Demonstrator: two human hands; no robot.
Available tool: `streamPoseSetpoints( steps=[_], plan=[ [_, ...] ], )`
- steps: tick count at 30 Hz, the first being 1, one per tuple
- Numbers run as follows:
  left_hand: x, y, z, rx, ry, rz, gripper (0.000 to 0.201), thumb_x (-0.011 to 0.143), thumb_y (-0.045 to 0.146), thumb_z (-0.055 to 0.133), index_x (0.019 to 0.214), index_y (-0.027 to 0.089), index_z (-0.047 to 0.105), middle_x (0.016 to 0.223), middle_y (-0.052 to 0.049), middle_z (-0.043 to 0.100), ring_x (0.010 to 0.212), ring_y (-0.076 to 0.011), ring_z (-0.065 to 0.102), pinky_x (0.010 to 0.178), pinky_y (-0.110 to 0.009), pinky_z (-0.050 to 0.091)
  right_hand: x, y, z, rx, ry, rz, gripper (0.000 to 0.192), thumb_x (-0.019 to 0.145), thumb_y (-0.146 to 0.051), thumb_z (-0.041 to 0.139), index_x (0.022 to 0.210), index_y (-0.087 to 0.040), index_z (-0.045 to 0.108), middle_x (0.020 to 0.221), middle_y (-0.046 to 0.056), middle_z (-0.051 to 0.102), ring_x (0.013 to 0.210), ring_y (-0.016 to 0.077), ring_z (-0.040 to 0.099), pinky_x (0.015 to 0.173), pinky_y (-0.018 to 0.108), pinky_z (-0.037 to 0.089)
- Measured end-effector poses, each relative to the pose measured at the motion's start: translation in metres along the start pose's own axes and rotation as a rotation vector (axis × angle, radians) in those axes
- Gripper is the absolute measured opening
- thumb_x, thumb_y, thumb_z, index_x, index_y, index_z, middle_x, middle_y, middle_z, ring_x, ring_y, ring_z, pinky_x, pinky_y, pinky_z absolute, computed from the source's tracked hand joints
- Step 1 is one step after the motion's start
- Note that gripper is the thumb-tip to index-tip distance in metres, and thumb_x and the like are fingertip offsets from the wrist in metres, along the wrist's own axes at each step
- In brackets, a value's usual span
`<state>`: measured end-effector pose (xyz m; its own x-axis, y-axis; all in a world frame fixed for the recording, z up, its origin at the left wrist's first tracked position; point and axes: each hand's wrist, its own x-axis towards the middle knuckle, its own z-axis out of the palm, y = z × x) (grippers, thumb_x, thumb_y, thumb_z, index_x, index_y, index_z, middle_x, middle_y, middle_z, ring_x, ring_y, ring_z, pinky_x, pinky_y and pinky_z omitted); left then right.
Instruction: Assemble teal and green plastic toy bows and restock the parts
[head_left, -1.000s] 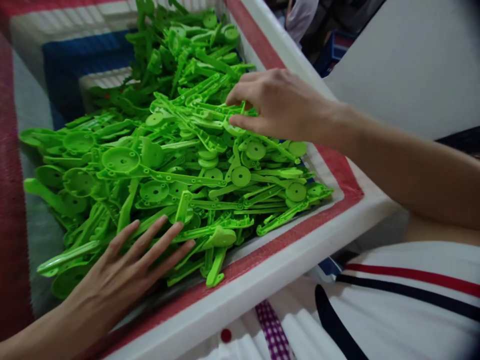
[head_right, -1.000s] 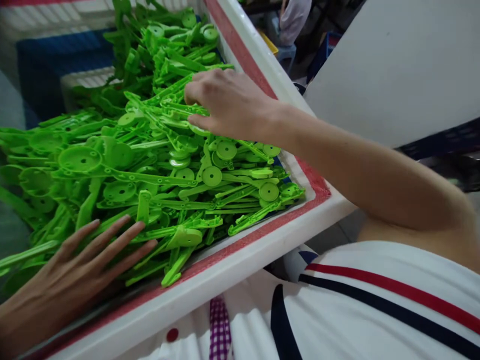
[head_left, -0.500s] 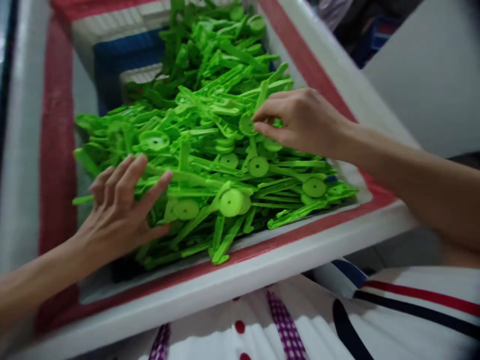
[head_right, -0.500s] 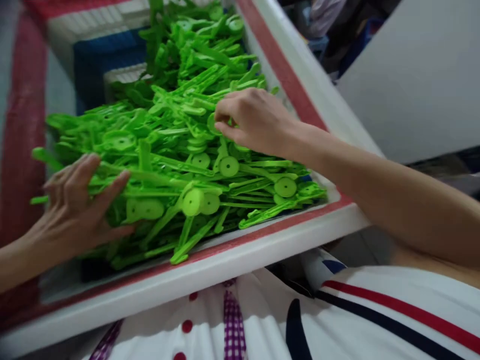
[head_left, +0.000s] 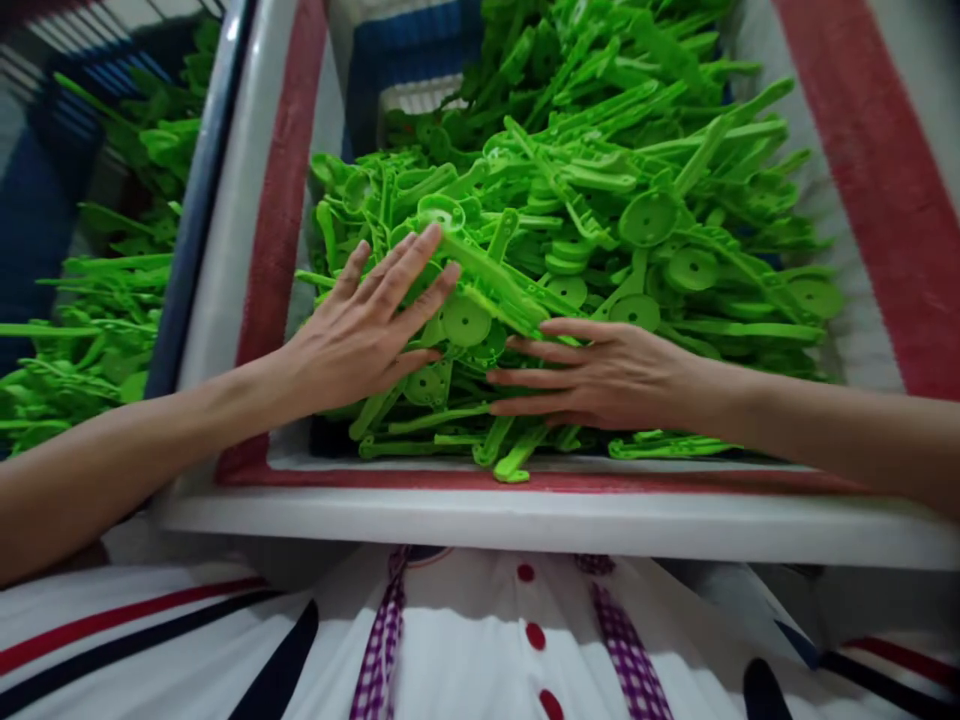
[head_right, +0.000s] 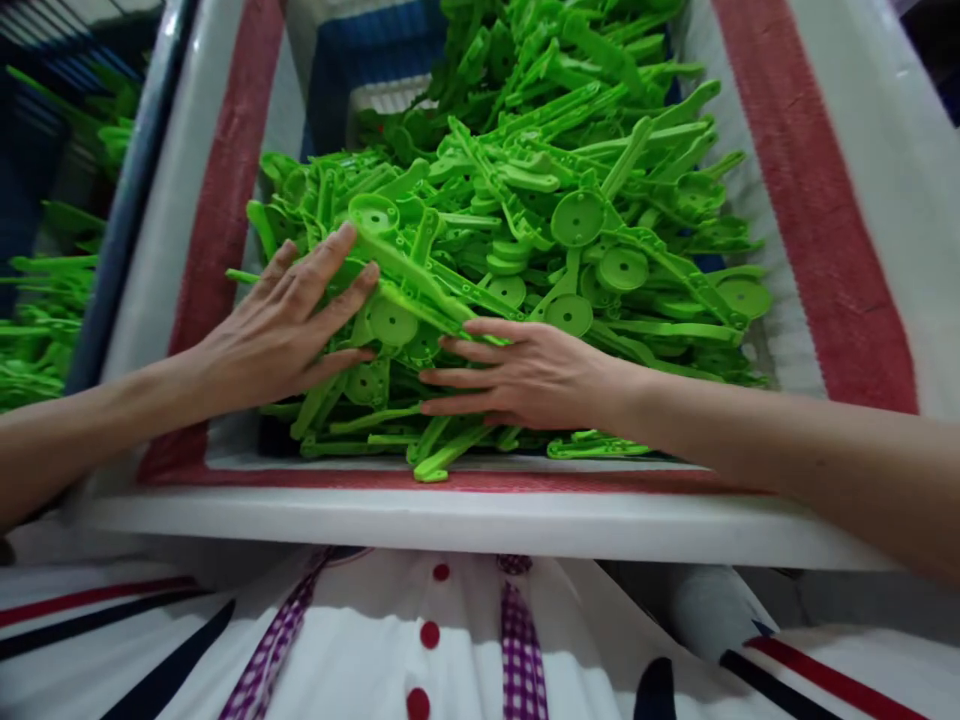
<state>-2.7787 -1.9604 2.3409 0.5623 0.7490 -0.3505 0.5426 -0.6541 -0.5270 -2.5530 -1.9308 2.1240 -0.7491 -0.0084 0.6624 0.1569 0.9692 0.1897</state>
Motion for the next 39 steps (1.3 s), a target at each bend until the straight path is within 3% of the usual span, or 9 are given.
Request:
streamPoseSetpoints(
  steps=[4, 6, 10, 14, 20, 25, 29, 32, 39],
  plan=[
    [-0.002, 0.012, -0.008, 0.047, 0.011, 0.029, 0.062, 0.101, 0.027, 0.053, 0.156, 0.042, 0.029, 0.170, -0.002, 0.004, 0.154, -0.0367, 0.010, 0.123, -0.063, 0.005, 0.005, 0.009, 0.005, -0.080, -0.023, 0.167, 0.078, 0.094, -0.010, 0.044, 0.153, -0.056, 0.019, 0.157, -0.016, 0.038, 0.114, 0.0201, 0.061, 0.096, 0.041, 0.051],
    [-0.005, 0.018, -0.008, 0.032, -0.037, 0.147, 0.061, 0.101, 0.031, 0.054, 0.154, 0.049, 0.029, 0.169, 0.005, 0.012, 0.154, -0.0327, 0.014, 0.123, -0.063, -0.002, 0.006, 0.016, 0.005, -0.135, -0.001, 0.238, 0.068, 0.098, -0.017, 0.044, 0.153, -0.052, 0.025, 0.155, -0.008, 0.043, 0.101, 0.0194, 0.063, 0.082, 0.038, 0.052],
    [-0.007, 0.020, 0.003, -0.020, -0.176, 0.473, 0.066, 0.098, 0.028, 0.058, 0.154, 0.046, 0.030, 0.166, 0.011, 0.021, 0.155, -0.0171, 0.011, 0.127, -0.049, -0.006, 0.004, 0.030, 0.011, -0.212, 0.042, 0.360, 0.056, 0.103, -0.033, 0.042, 0.156, -0.041, 0.025, 0.142, 0.009, 0.056, 0.090, 0.0230, 0.063, 0.075, 0.044, 0.049],
    [-0.004, 0.001, 0.016, -0.010, -0.244, 0.367, 0.076, 0.088, 0.000, 0.049, 0.154, 0.037, 0.036, 0.167, 0.009, 0.017, 0.156, -0.0185, 0.006, 0.129, -0.047, 0.007, 0.000, 0.035, 0.020, -0.086, -0.007, 0.434, 0.057, 0.103, -0.040, 0.044, 0.156, -0.043, 0.024, 0.141, 0.009, 0.057, 0.101, 0.0263, 0.063, 0.082, 0.049, 0.049],
    [-0.002, -0.018, 0.020, -0.067, -0.244, 0.311, 0.079, 0.087, 0.000, 0.047, 0.152, 0.045, 0.037, 0.164, 0.016, 0.021, 0.155, -0.0174, 0.015, 0.130, -0.047, 0.004, -0.007, 0.036, 0.017, 0.077, 0.038, 0.441, 0.055, 0.104, -0.046, 0.040, 0.156, -0.033, 0.028, 0.158, 0.008, 0.040, 0.132, 0.0331, 0.052, 0.099, 0.065, 0.043],
    [0.002, -0.016, 0.012, -0.135, -0.291, 0.266, 0.070, 0.094, -0.001, 0.041, 0.150, 0.042, 0.040, 0.163, 0.015, 0.025, 0.154, -0.0170, 0.018, 0.128, -0.051, 0.013, -0.012, 0.044, -0.004, 0.085, 0.170, 0.409, 0.040, 0.102, -0.036, 0.047, 0.141, -0.029, 0.047, 0.143, 0.007, 0.058, 0.122, 0.0260, 0.062, 0.102, 0.055, 0.047],
    [0.003, -0.016, 0.007, -0.133, -0.286, 0.297, 0.068, 0.094, 0.001, 0.045, 0.150, 0.039, 0.040, 0.165, 0.012, 0.022, 0.154, -0.0186, 0.018, 0.128, -0.051, 0.011, -0.019, 0.056, -0.022, 0.095, 0.356, 0.779, 0.028, 0.099, -0.041, 0.051, 0.124, -0.031, 0.060, 0.123, 0.003, 0.066, 0.112, 0.0242, 0.065, 0.098, 0.046, 0.052],
    [0.003, -0.016, 0.007, -0.127, -0.281, 0.293, 0.070, 0.092, 0.001, 0.050, 0.150, 0.039, 0.040, 0.165, 0.010, 0.022, 0.154, -0.0195, 0.020, 0.128, -0.050, 0.012, -0.027, 0.066, -0.027, 0.178, 0.309, 1.025, 0.037, 0.095, -0.051, 0.053, 0.125, -0.032, 0.064, 0.128, 0.007, 0.062, 0.116, 0.0276, 0.062, 0.094, 0.040, 0.054],
    [0.006, -0.019, 0.003, -0.064, -0.237, 0.285, 0.062, 0.095, 0.017, 0.059, 0.150, 0.039, 0.042, 0.165, 0.009, 0.026, 0.152, -0.0211, 0.026, 0.128, -0.048, 0.012, -0.033, 0.070, -0.022, 0.191, 0.179, 1.010, 0.043, 0.094, -0.046, 0.060, 0.124, -0.015, 0.065, 0.130, 0.014, 0.060, 0.119, 0.0304, 0.061, 0.101, 0.044, 0.050]
  ],
)
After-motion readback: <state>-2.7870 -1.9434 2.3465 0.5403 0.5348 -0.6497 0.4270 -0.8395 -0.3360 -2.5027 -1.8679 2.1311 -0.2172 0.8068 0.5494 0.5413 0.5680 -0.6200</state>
